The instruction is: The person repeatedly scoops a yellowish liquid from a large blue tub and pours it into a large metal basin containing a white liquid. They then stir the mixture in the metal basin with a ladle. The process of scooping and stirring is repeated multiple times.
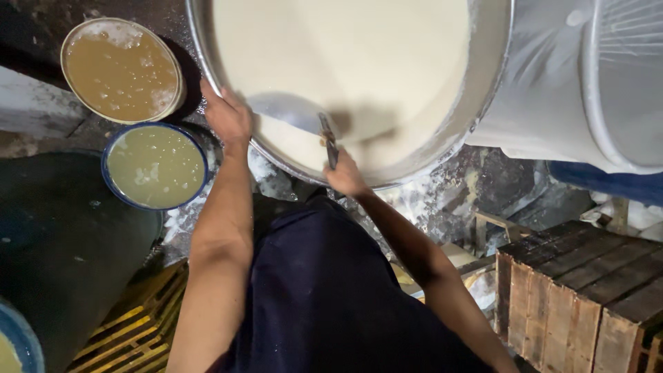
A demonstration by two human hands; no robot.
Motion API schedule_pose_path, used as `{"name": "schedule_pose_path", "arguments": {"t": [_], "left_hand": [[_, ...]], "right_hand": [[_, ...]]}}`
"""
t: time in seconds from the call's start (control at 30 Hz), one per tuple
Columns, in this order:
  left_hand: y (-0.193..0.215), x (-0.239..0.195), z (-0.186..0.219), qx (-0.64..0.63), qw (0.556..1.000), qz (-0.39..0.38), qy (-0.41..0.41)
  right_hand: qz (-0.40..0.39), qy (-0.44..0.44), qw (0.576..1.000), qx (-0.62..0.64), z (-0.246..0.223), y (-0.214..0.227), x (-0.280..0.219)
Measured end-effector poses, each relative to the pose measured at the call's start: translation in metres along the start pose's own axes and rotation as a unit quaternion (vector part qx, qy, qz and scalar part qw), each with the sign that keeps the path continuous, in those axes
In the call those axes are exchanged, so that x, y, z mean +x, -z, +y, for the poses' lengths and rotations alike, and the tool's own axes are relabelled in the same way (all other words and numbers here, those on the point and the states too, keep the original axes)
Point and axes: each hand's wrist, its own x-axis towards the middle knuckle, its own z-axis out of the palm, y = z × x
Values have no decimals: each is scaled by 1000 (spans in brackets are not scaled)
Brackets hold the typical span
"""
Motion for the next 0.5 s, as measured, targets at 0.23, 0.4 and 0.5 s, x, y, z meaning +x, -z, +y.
{"name": "schedule_pose_path", "arguments": {"t": [0.23,0.4,0.5], "left_hand": [[4,1,7,-44,999,-17,9],[10,0,10,-37,999,-12,-5],[10,1,10,-16,1000,9,-16]], "right_hand": [[-56,-62,995,46,51,17,-27],[-88,-52,994,40,66,44,-48],[-132,-199,966,104,79,57,-62]]}}
